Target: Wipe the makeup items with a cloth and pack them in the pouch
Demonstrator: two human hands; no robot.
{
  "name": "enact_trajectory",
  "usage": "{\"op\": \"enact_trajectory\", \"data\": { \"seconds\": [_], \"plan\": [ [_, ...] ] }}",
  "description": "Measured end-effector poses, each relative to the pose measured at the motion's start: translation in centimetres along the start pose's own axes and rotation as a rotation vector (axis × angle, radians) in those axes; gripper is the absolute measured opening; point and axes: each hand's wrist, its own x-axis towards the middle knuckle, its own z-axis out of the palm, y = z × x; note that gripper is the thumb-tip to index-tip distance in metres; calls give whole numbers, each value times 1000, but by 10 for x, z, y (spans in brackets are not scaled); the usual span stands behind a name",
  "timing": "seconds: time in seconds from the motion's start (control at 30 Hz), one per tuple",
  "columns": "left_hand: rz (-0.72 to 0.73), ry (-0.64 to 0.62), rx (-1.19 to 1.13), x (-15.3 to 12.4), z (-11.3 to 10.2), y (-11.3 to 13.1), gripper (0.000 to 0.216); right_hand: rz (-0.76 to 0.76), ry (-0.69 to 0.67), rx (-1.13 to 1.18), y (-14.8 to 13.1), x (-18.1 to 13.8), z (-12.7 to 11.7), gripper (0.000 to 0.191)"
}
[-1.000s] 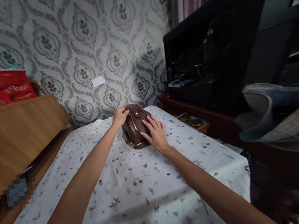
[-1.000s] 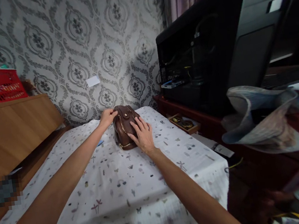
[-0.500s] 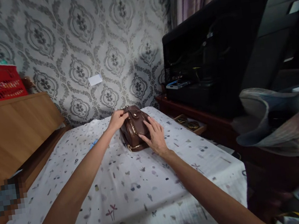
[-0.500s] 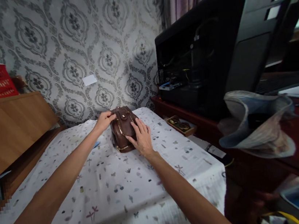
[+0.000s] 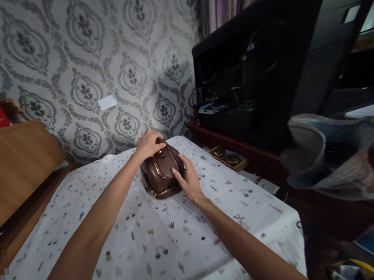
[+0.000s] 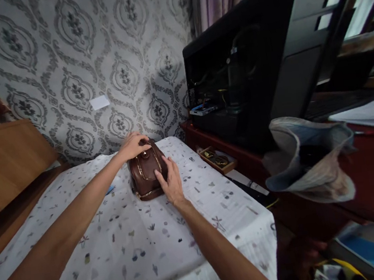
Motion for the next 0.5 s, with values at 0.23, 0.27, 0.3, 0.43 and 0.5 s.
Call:
{"op": "enact_trajectory", "data": {
  "seconds": [0.23,0.27,0.3,0.43,0.5],
  "plan": [
    [74,-164,232,11,-1,12,17,29,-33,-46,4,-2,2,55],
    [92,-175,250,11,-1,12,19,27,-28,-50,4,-2,2,54],
    [111,-185,264,11,0,12,20,22,-23,-53,5,-2,3,53],
    [191,-221,278,9,-1,10,22,5,-10,-71,7,-2,6,53],
    [233,-243,262,6,-2,11,23,4,-6,-83,7,-2,7,53]
  ]
}}
